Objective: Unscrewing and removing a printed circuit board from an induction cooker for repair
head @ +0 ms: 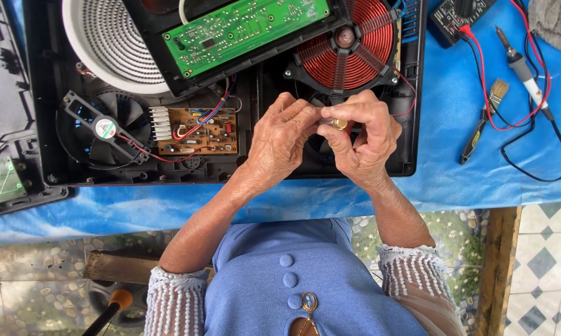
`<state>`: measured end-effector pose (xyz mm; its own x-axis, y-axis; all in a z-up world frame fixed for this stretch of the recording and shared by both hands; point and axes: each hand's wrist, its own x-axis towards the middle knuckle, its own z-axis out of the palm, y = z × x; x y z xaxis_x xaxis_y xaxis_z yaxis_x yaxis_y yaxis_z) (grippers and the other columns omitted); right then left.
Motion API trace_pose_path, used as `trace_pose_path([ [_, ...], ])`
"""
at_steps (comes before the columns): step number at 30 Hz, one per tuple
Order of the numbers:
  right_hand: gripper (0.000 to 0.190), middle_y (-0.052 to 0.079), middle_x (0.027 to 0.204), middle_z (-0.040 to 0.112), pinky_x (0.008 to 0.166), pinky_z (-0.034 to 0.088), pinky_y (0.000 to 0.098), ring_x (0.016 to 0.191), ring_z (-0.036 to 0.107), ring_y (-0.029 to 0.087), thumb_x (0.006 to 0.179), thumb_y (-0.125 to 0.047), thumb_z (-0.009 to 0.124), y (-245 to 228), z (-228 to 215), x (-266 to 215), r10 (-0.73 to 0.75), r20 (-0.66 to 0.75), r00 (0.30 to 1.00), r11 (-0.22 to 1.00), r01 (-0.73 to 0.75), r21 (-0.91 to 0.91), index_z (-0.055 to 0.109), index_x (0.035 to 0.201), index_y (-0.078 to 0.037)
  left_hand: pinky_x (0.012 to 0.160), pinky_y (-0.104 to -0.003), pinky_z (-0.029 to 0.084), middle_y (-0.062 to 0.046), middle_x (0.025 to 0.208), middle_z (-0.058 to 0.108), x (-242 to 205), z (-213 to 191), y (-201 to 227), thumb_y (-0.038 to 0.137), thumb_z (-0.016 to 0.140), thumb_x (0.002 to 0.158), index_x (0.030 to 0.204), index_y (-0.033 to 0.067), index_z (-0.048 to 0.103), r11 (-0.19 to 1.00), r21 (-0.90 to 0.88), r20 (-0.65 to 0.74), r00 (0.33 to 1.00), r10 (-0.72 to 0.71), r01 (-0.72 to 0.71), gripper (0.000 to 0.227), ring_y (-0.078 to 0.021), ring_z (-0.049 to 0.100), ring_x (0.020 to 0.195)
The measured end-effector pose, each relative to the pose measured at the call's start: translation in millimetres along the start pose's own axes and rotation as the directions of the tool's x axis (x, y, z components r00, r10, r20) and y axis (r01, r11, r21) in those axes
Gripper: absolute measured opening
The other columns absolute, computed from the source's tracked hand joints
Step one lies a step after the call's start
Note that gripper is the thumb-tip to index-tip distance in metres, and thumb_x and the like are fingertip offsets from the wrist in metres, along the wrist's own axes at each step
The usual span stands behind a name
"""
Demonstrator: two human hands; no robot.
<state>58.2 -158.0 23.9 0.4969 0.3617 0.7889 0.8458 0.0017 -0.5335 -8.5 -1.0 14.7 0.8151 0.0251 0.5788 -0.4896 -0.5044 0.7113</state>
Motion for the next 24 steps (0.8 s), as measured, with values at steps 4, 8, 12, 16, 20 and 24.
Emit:
trace_pose_path([
  [4, 0.026, 0.02, 0.088, 0.073, 0.053, 0.053, 0.0324, 0.061, 0.063, 0.024, 0.094, -0.012, 0.083, 0.8, -1.3, -10.4, 0.037, -0.035, 0.999, 0.999, -0.036, 0.024, 0.067, 0.1, 0.008, 0.073, -0.036, 0.049, -0.003, 0.083, 0.057, -2.1, 4.3, 4.1, 0.012, 0.055, 0.105, 0.101, 0.0097, 0.066, 0.999, 0.04, -0.025, 1.0, 0.008, -0.007, 0.012, -0.0283, 0.055, 0.082],
  [8, 0.029, 0.018, 0.089, 0.074, 0.058, 0.055, 0.0336, 0.066, 0.065, 0.026, 0.093, -0.015, 0.084, -2.0, -1.3, -20.7, -0.007, -0.088, 0.996, 0.997, 0.0, -0.072, 0.067, 0.1, 0.007, 0.075, -0.035, 0.048, -0.002, 0.083, 0.054, -5.3, 7.7, 7.8, 0.013, 0.05, 0.106, 0.101, 0.0113, 0.064, 0.997, 0.08, -0.013, 1.0, 0.024, -0.023, 0.015, -0.0272, 0.054, 0.082],
  [12, 0.03, 0.021, 0.086, 0.074, 0.057, 0.055, 0.036, 0.064, 0.063, 0.028, 0.093, -0.014, 0.083, -0.3, -3.2, -37.1, -0.007, -0.142, 0.99, 0.999, 0.001, -0.04, 0.065, 0.096, 0.01, 0.078, -0.034, 0.048, 0.001, 0.085, 0.056, -4.0, 10.1, 13.4, 0.016, 0.049, 0.107, 0.106, 0.0146, 0.066, 0.995, 0.098, 0.0, 1.0, 0.018, -0.017, 0.017, -0.0247, 0.054, 0.086],
  [16, 0.031, 0.017, 0.09, 0.071, 0.065, 0.059, 0.0379, 0.071, 0.069, 0.031, 0.093, -0.015, 0.083, 0.9, -0.8, -56.8, -0.044, -0.231, 0.972, 0.987, 0.006, -0.161, 0.065, 0.099, 0.009, 0.078, -0.032, 0.047, 0.003, 0.084, 0.054, -4.3, 13.8, 16.4, 0.015, 0.045, 0.107, 0.105, 0.0154, 0.065, 0.993, 0.116, -0.005, 1.0, 0.023, -0.022, 0.02, -0.0221, 0.051, 0.086],
  [20, 0.035, 0.019, 0.088, 0.067, 0.065, 0.059, 0.0396, 0.069, 0.065, 0.031, 0.091, -0.015, 0.086, -0.4, 0.9, -55.5, -0.036, -0.22, 0.975, 0.983, -0.006, -0.184, 0.062, 0.099, 0.01, 0.078, -0.032, 0.047, 0.003, 0.084, 0.053, -3.5, 12.9, 15.1, 0.011, 0.046, 0.106, 0.105, 0.0158, 0.065, 0.995, 0.102, 0.001, 1.0, 0.016, -0.016, 0.02, -0.022, 0.05, 0.086],
  [24, 0.033, 0.016, 0.086, 0.07, 0.062, 0.055, 0.0373, 0.07, 0.065, 0.03, 0.092, -0.015, 0.086, 2.1, -0.4, -39.3, -0.007, -0.186, 0.982, 0.995, -0.011, -0.095, 0.062, 0.098, 0.007, 0.071, -0.033, 0.049, 0.0, 0.082, 0.053, -6.4, 15.4, 9.1, 0.005, 0.045, 0.104, 0.11, 0.0136, 0.066, 0.997, 0.078, -0.017, 1.0, 0.0, 0.002, 0.023, -0.0252, 0.051, 0.083],
])
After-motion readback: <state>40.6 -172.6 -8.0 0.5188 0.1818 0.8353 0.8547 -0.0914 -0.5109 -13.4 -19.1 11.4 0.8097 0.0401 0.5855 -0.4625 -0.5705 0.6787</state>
